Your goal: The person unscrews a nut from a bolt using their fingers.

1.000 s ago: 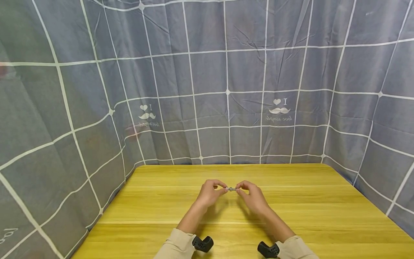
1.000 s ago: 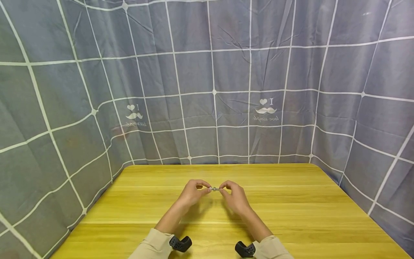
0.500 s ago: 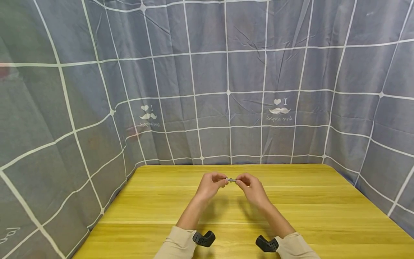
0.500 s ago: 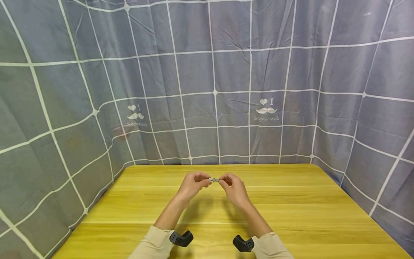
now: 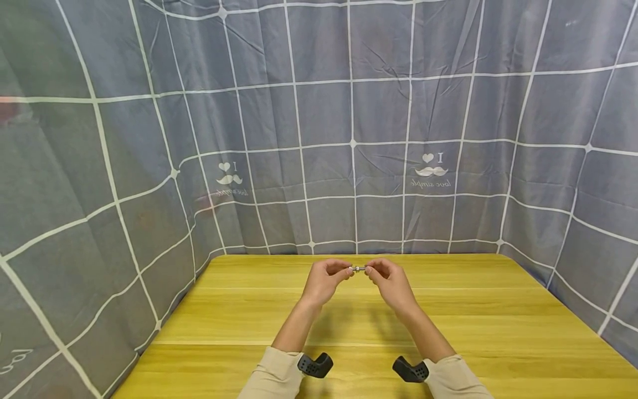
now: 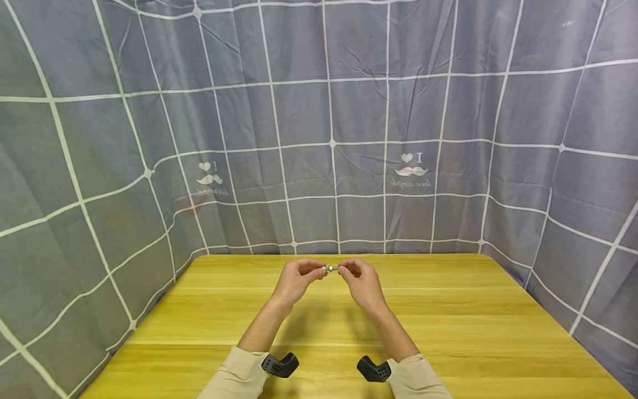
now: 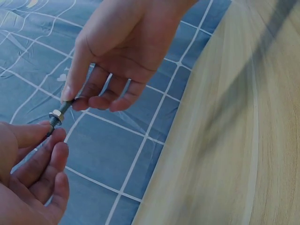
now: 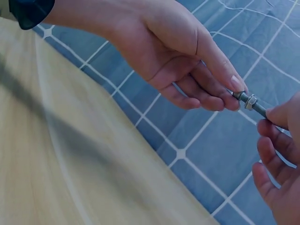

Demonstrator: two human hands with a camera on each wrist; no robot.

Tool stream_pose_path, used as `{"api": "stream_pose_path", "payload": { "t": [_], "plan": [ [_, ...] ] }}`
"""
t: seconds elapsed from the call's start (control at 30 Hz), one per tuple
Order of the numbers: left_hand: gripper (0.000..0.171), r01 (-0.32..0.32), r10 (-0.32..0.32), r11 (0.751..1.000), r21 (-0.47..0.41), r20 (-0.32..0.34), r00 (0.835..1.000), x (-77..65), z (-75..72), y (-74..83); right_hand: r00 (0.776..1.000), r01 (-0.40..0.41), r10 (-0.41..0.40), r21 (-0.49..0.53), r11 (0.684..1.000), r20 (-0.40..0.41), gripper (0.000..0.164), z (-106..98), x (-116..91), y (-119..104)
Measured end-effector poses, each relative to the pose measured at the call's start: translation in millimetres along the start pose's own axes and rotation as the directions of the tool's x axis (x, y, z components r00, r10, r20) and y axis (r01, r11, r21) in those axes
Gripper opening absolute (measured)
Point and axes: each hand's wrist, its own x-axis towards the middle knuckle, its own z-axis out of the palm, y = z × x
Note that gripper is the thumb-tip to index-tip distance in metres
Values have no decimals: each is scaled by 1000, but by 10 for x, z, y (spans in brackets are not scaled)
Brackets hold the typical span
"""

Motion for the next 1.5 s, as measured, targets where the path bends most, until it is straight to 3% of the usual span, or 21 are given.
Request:
{"api": "stream_pose_path", "payload": {
  "t": [0.27,0.5,0.83,1.2,1.5],
  "plan": [
    [17,-29,29,1000,-11,9,1000,-17,-28,6,999,-45,45,-24,999,15,26,9,27,-81],
    [16,-76,75,997,12,18,997,-7,-38,16,998,-12,13,-25,1000,67,21,10,-2,-262],
    [17,-111,110,993,29,33,993,-1,-30,17,998,33,-36,45,998,58,20,4,65,-39],
    [15,-116,115,993,11,45,992,-38,-19,44,996,44,-47,39,998,74,14,3,31,-20],
    [14,-119,118,993,22,46,992,-18,-34,10,999,36,-37,19,999,40,24,15,37,-31]
  ]
}}
